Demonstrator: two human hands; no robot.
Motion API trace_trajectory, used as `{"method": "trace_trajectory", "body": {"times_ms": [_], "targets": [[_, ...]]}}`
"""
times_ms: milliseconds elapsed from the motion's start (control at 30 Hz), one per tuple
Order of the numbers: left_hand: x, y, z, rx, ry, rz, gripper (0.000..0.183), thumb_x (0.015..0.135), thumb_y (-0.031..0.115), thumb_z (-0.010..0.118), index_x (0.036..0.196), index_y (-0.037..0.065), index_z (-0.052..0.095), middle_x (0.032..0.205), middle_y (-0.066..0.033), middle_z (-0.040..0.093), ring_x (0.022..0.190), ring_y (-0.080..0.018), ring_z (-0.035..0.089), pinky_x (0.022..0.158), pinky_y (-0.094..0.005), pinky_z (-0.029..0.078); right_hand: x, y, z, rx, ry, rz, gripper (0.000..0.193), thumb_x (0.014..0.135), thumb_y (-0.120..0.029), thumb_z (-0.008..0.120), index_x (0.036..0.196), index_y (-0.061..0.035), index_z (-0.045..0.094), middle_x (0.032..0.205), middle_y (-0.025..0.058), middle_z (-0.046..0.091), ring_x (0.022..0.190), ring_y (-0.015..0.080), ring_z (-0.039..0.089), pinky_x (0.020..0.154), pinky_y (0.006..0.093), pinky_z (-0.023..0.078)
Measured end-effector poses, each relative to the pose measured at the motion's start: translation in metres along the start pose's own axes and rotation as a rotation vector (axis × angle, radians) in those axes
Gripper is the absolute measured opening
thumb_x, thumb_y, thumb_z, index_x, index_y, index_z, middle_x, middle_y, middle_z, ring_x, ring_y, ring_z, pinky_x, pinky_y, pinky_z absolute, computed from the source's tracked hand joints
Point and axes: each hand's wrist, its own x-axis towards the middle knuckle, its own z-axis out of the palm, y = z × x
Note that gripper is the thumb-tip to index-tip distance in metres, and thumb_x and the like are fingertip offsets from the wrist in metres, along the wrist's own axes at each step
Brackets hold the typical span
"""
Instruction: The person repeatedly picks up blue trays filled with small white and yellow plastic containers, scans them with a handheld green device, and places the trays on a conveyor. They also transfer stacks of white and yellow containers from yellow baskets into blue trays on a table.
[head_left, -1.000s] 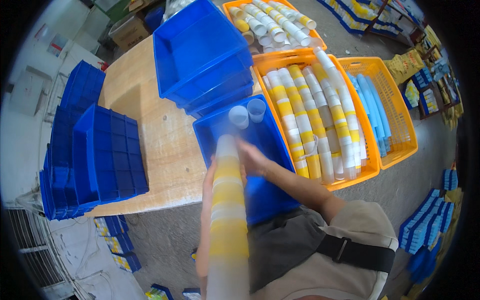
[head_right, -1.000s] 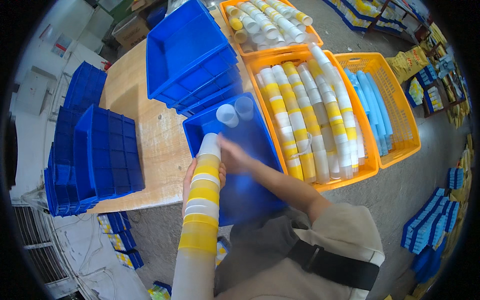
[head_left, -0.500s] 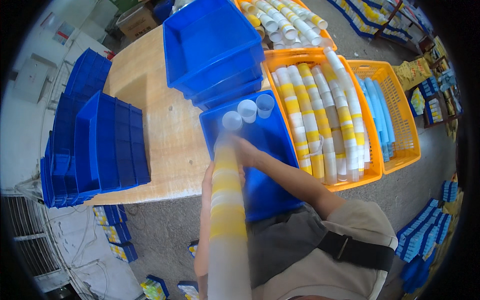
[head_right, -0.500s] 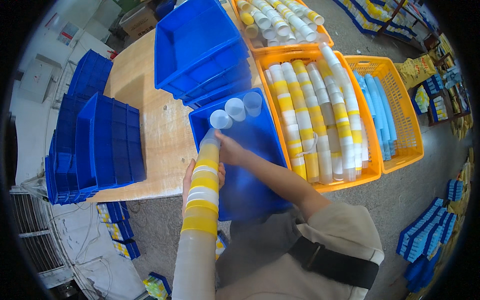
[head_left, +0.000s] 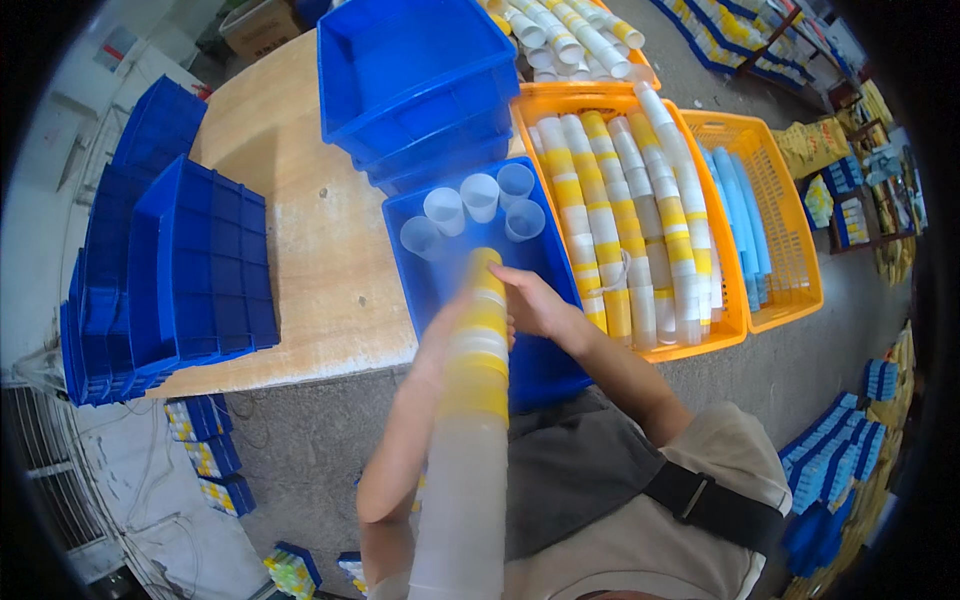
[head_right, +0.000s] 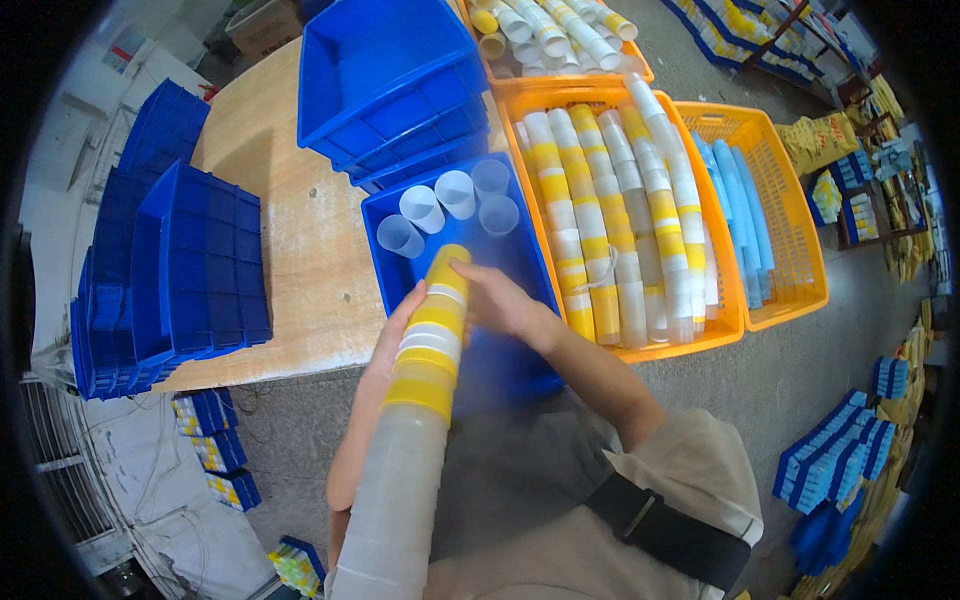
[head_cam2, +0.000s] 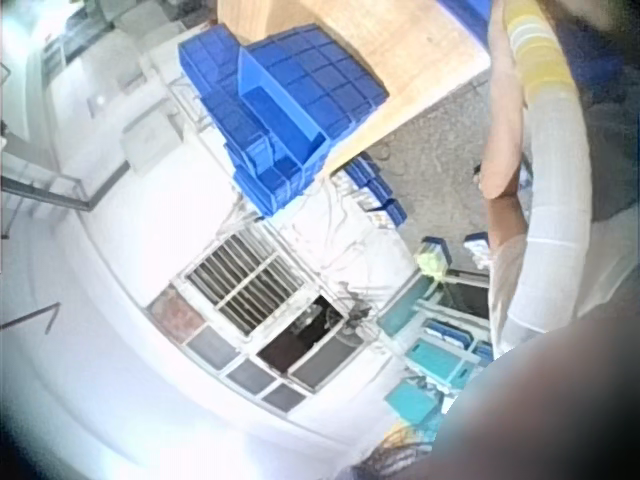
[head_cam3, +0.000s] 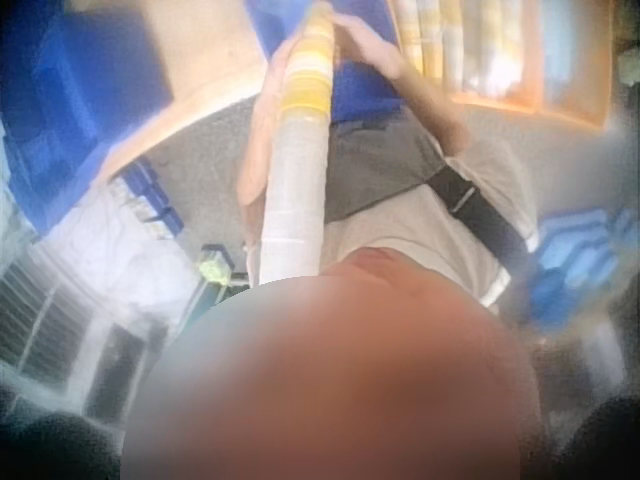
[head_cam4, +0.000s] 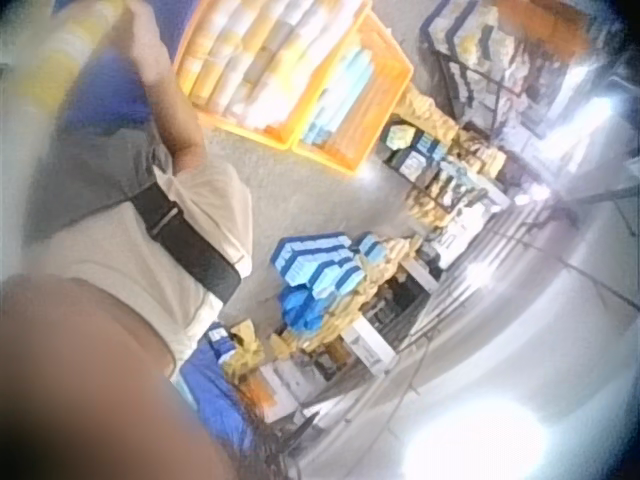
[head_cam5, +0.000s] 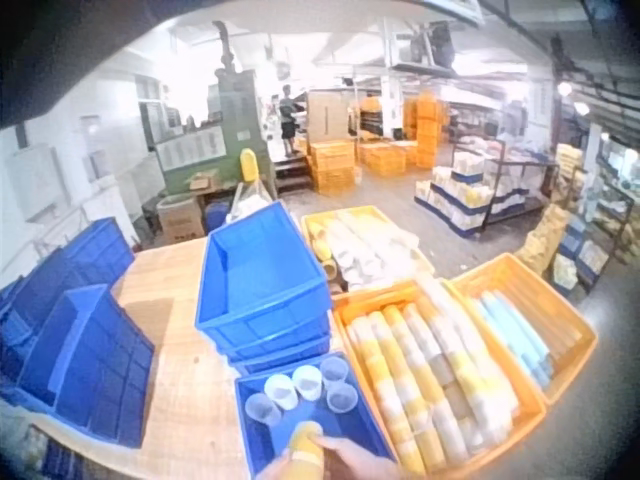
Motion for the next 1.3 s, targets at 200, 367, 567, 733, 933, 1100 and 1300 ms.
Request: {"method": "trace_trajectory", "body": {"times_ms": [200,367,567,733,933,1100,1300], "targets": [[-0.016,-0.009,-0.011,-0.168,0.045,0.045,0.049,0.097,0.044,0.053,0.115,-0.001,0.057,0.086,-0.0184,0.067,0.069,-0.0274,0.068,0.060,-0.0383,0.058,0.020,0.010,0.003,0.196,0.250,-0.074,0.058,0.098,-0.054,0.045,0.127,-0.0039,0.046,0.115,0.0168,0.058,0.108,0.0288,0.056,0.098,0.0434,0.044],[-0.028,-0.018,-0.024,-0.207,-0.016,0.111,0.048,0.098,0.045,0.051,0.116,0.001,0.057,0.088,-0.0191,0.066,0.072,-0.0272,0.068,0.062,-0.0366,0.058,0.018,0.020,0.037,0.042,0.083,0.068,0.055,0.097,-0.048,0.051,0.130,-0.0044,0.046,0.120,0.0139,0.057,0.112,0.0296,0.055,0.104,0.0416,0.041],[-0.056,-0.031,-0.025,-0.274,0.073,0.178,0.052,0.099,0.045,0.047,0.121,-0.001,0.055,0.094,-0.0211,0.065,0.077,-0.0275,0.067,0.065,-0.0361,0.057,0.016,0.022,0.053,0.334,0.320,0.140,0.044,0.101,-0.039,0.048,0.128,-0.0047,0.053,0.121,0.0112,0.060,0.112,0.0253,0.054,0.100,0.0403,0.042],[-0.083,-0.042,-0.032,-0.422,-0.035,0.144,0.064,0.100,0.049,0.045,0.135,-0.003,0.041,0.111,-0.0221,0.056,0.092,-0.0275,0.063,0.072,-0.0351,0.060,0.015,0.048,0.060,0.031,0.156,-0.014,0.058,0.098,-0.047,0.053,0.136,-0.0051,0.039,0.129,0.0151,0.051,0.121,0.0292,0.050,0.108,0.0433,0.036],[-0.069,-0.030,-0.034,-0.082,0.018,0.156,0.062,0.100,0.048,0.047,0.136,-0.003,0.039,0.101,-0.0235,0.060,0.083,-0.0274,0.065,0.072,-0.0368,0.060,0.013,0.051,0.032,0.173,-0.041,-0.013,0.044,0.098,-0.035,0.058,0.129,-0.0054,0.048,0.119,0.0131,0.058,0.113,0.0277,0.055,0.102,0.0398,0.042],[-0.057,-0.033,-0.026,-0.094,-0.007,-0.117,0.052,0.101,0.043,0.045,0.128,-0.001,0.052,0.099,-0.0194,0.067,0.081,-0.0262,0.068,0.070,-0.0354,0.057,-0.027,0.035,0.011,-0.160,0.469,-0.371,0.055,0.101,-0.054,0.037,0.127,-0.0084,0.054,0.123,0.0112,0.061,0.117,0.0270,0.055,0.106,0.0486,0.037],[-0.049,-0.023,-0.024,-0.025,-0.086,-0.028,0.064,0.101,0.050,0.043,0.132,-0.006,0.046,0.102,-0.0239,0.062,0.083,-0.0291,0.066,0.070,-0.0383,0.059,-0.032,0.039,0.035,0.169,0.115,-0.086,0.044,0.100,-0.049,0.046,0.116,-0.0106,0.061,0.114,0.0067,0.066,0.104,0.0205,0.061,0.093,0.0357,0.047]]}}
